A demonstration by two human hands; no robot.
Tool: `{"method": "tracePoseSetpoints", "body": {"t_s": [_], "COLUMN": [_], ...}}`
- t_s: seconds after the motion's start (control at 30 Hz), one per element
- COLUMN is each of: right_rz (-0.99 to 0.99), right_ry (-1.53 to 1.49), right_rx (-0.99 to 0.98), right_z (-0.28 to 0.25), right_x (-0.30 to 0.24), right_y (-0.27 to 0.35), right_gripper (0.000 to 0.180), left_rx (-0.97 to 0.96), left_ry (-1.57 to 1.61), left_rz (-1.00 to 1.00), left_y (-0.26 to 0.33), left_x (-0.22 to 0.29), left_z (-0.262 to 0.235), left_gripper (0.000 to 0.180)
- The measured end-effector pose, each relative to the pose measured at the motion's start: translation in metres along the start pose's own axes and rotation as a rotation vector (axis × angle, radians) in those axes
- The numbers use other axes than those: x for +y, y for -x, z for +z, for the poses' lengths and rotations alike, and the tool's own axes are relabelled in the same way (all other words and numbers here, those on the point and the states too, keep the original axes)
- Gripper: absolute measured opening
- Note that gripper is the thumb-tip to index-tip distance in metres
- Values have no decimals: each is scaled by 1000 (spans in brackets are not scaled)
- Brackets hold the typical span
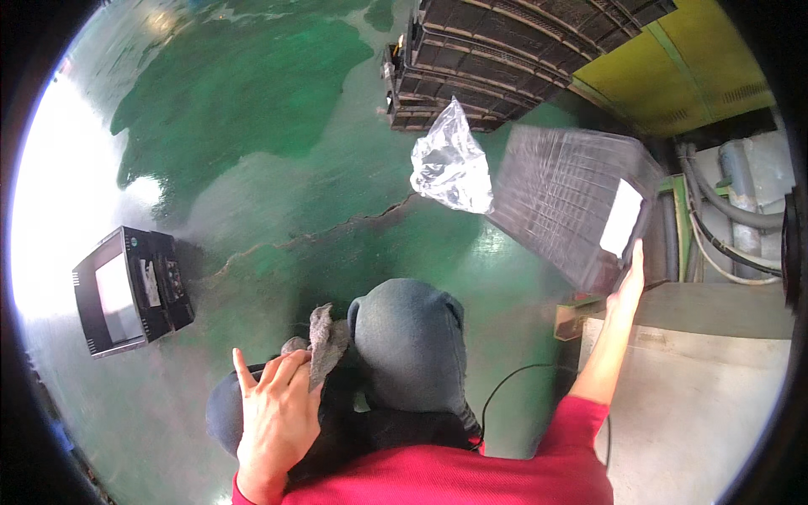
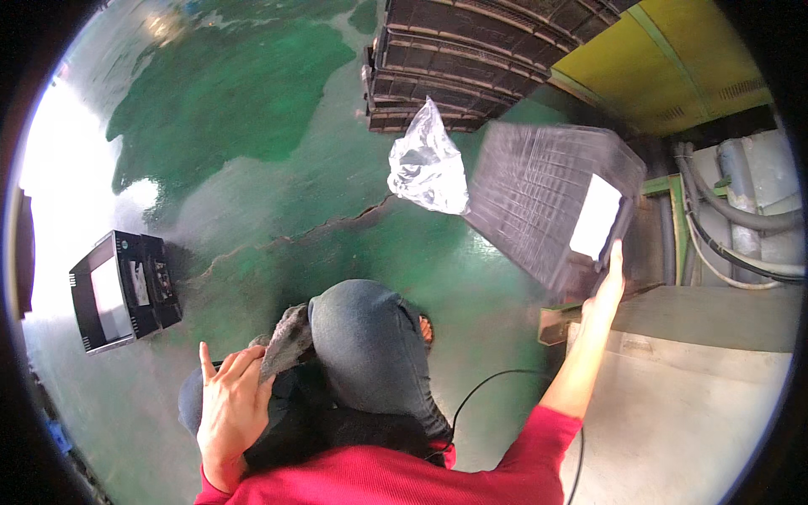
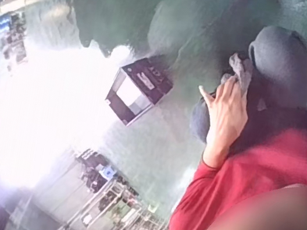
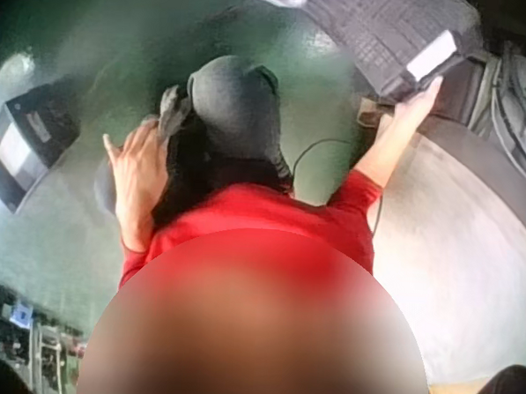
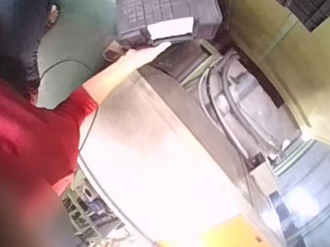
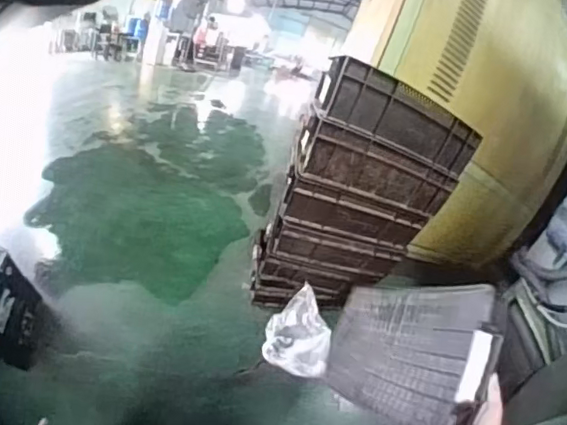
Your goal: The person sits on the factory floor and wipes the inside of black plastic crates with a cloth. They place a white sheet of paper inside each cleaned crate and stack them.
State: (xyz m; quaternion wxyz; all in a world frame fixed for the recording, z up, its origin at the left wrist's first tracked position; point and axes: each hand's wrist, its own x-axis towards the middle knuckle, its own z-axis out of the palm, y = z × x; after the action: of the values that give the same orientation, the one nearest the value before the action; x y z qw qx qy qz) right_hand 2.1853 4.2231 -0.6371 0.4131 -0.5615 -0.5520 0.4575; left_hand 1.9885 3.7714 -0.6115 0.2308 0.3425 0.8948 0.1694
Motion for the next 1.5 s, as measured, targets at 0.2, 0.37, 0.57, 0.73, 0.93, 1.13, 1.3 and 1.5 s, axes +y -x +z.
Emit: {"method": "tracePoseSetpoints", "body": {"t_s": [0.2, 0.37, 0.57, 0.73, 0.93, 1.13, 1.3, 1.5], "right_rz": [258, 588, 817, 893, 583, -561, -1209, -1246], "right_ry": [-654, -555, -464, -416, -290, 93, 376, 701], "right_rx": [-506, -635, -850, -924, -982, -1351, -1439, -1610], "right_z": [55, 116, 156, 170, 197, 221, 218, 166], "right_x": [70, 180, 148, 147, 72, -31, 32, 155], "right_y": [42, 57, 87, 100, 70, 103, 120, 99], "right_gripper": [56, 53, 60, 65, 72, 40, 34, 34], "left_rx": [78, 96, 139, 207, 412, 743, 761, 855], "left_ry": [19, 49, 36, 108, 923, 1246, 1321, 1452], "left_rz": [-20, -17, -84, -64, -179, -142, -81, -112], "left_y": [-1, 19, 31, 24, 35, 44, 32, 28], "left_x": [-10, 34, 62, 56, 60, 12, -27, -80], "left_z": [4, -19, -24, -24, -46, -71, -90, -101], "left_gripper": [21, 24, 24, 24, 29, 35, 44, 51]}}
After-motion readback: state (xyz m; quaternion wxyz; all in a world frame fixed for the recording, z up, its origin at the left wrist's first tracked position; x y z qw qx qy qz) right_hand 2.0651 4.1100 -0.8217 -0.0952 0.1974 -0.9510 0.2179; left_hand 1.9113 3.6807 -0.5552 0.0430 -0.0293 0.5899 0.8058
